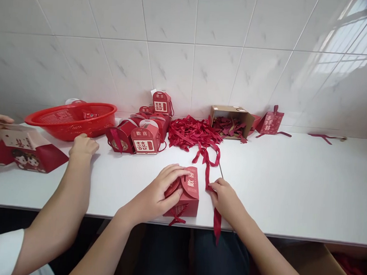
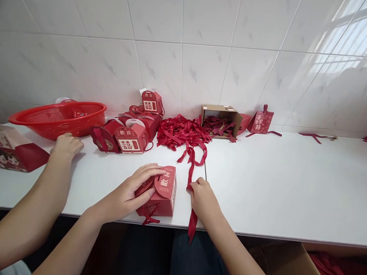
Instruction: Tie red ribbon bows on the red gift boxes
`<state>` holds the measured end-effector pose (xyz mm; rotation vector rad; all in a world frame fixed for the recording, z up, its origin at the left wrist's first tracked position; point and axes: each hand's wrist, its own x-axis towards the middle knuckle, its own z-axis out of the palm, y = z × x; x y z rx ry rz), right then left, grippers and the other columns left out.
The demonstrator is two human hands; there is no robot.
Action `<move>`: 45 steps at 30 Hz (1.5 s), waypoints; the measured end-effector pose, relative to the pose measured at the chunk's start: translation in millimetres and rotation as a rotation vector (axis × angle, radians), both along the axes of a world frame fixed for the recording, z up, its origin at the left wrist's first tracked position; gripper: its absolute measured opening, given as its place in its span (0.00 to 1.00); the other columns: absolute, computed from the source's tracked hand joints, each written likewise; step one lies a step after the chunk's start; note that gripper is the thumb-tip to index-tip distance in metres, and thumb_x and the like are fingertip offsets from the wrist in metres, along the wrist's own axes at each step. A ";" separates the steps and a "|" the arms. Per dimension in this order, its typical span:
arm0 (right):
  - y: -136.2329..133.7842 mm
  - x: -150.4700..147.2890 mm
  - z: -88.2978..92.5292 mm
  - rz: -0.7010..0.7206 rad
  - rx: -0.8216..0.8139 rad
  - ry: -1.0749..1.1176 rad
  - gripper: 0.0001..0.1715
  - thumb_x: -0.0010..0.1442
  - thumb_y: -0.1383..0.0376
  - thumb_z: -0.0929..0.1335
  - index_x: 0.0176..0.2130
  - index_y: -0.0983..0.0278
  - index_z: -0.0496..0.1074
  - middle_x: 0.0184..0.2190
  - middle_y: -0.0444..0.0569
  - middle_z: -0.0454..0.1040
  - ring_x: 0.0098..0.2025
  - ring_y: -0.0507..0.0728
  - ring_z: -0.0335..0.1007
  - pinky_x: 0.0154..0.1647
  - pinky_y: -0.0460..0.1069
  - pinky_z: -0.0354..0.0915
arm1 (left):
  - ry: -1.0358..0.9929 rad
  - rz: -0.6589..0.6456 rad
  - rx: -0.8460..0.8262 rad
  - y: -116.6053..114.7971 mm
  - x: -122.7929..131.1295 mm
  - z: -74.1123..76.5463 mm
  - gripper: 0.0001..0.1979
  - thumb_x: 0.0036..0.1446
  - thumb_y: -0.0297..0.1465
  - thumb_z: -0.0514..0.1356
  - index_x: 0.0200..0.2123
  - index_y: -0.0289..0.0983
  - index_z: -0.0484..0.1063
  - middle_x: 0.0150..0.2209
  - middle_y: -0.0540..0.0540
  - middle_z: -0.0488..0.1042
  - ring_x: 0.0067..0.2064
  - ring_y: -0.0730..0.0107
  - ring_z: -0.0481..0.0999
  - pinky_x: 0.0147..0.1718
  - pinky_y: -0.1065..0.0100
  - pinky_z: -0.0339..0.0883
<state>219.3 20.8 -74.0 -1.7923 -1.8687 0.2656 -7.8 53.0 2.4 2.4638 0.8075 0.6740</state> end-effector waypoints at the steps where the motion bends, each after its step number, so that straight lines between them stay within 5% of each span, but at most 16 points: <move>1: -1.4 5.9 4.2 0.010 -0.001 0.090 0.13 0.59 0.70 0.62 0.38 0.65 0.76 0.35 0.55 0.74 0.38 0.60 0.71 0.42 0.54 0.67 | -0.002 -0.007 0.003 1.3 -1.2 0.0 0.22 0.60 0.26 0.52 0.58 0.44 0.61 0.60 0.46 0.61 0.63 0.61 0.58 0.63 0.59 0.54; 7: -7.3 59.5 42.5 -0.061 0.057 0.791 0.28 0.57 0.53 0.66 0.54 0.61 0.63 0.31 0.48 0.74 0.22 0.53 0.67 0.26 0.50 0.66 | 0.012 -0.003 -0.003 4.8 -4.6 -0.1 0.22 0.61 0.27 0.52 0.58 0.45 0.61 0.61 0.46 0.61 0.63 0.61 0.59 0.62 0.60 0.56; 12: -2.2 105.0 31.6 -0.431 0.151 0.137 0.25 0.54 0.61 0.67 0.51 0.66 0.68 0.46 0.62 0.71 0.50 0.68 0.67 0.46 0.61 0.64 | 0.032 -0.011 0.007 7.3 -4.3 -0.4 0.22 0.61 0.28 0.52 0.58 0.46 0.61 0.61 0.46 0.62 0.63 0.60 0.59 0.62 0.60 0.57; 14: -6.0 110.9 20.3 -0.455 0.163 -0.025 0.24 0.57 0.62 0.65 0.52 0.67 0.68 0.50 0.63 0.68 0.53 0.68 0.64 0.51 0.61 0.62 | 0.046 -0.008 0.012 8.5 -4.4 -0.2 0.22 0.61 0.28 0.51 0.58 0.46 0.62 0.61 0.46 0.61 0.63 0.60 0.59 0.61 0.59 0.57; 18: -17.2 94.4 13.0 -0.173 -0.057 -0.127 0.19 0.59 0.61 0.65 0.48 0.62 0.73 0.48 0.56 0.71 0.50 0.63 0.68 0.51 0.57 0.63 | 0.079 0.009 0.027 9.9 -9.8 0.4 0.21 0.62 0.29 0.51 0.58 0.46 0.62 0.62 0.47 0.61 0.63 0.60 0.59 0.61 0.60 0.57; 23: 15.1 41.4 33.7 -0.431 0.066 -0.348 0.21 0.62 0.62 0.62 0.50 0.70 0.71 0.59 0.67 0.61 0.57 0.74 0.57 0.52 0.65 0.56 | 0.072 0.068 0.060 11.8 -24.3 0.0 0.21 0.61 0.31 0.53 0.58 0.46 0.63 0.62 0.46 0.62 0.63 0.57 0.61 0.60 0.59 0.58; 26: 60.7 5.2 39.5 -0.086 0.057 -0.281 0.24 0.61 0.70 0.62 0.57 0.67 0.65 0.60 0.62 0.61 0.58 0.66 0.58 0.54 0.59 0.56 | 0.065 0.091 0.070 10.8 -29.0 -0.5 0.21 0.60 0.30 0.54 0.57 0.46 0.63 0.62 0.46 0.63 0.64 0.57 0.59 0.61 0.57 0.57; 30: 102.4 -27.5 28.1 0.045 0.023 -0.206 0.20 0.58 0.75 0.62 0.48 0.65 0.72 0.46 0.59 0.75 0.50 0.61 0.68 0.51 0.55 0.59 | 0.048 0.097 0.060 6.4 -29.8 -0.3 0.22 0.59 0.28 0.54 0.57 0.45 0.66 0.61 0.45 0.65 0.65 0.55 0.57 0.60 0.55 0.58; 35: 95.3 -17.9 22.4 -0.010 0.116 0.002 0.13 0.59 0.72 0.62 0.30 0.65 0.75 0.34 0.56 0.78 0.43 0.61 0.72 0.47 0.55 0.61 | 0.000 0.098 0.026 3.2 -26.7 -2.1 0.23 0.58 0.26 0.54 0.57 0.44 0.65 0.61 0.45 0.65 0.66 0.56 0.56 0.61 0.55 0.58; 41: 55.1 31.1 80.6 -0.144 0.335 0.390 0.16 0.64 0.60 0.56 0.40 0.64 0.68 0.37 0.53 0.75 0.39 0.57 0.72 0.42 0.52 0.67 | -0.055 0.055 -0.003 1.6 -14.0 -2.0 0.23 0.57 0.25 0.55 0.56 0.44 0.66 0.59 0.45 0.67 0.65 0.57 0.57 0.60 0.56 0.60; 45: 16.9 36.3 123.9 0.062 0.306 0.994 0.09 0.57 0.60 0.65 0.29 0.61 0.63 0.21 0.41 0.62 0.23 0.50 0.61 0.27 0.47 0.63 | -0.057 0.071 0.022 1.3 -3.6 6.7 0.22 0.54 0.25 0.56 0.53 0.43 0.70 0.55 0.45 0.72 0.63 0.55 0.62 0.58 0.57 0.62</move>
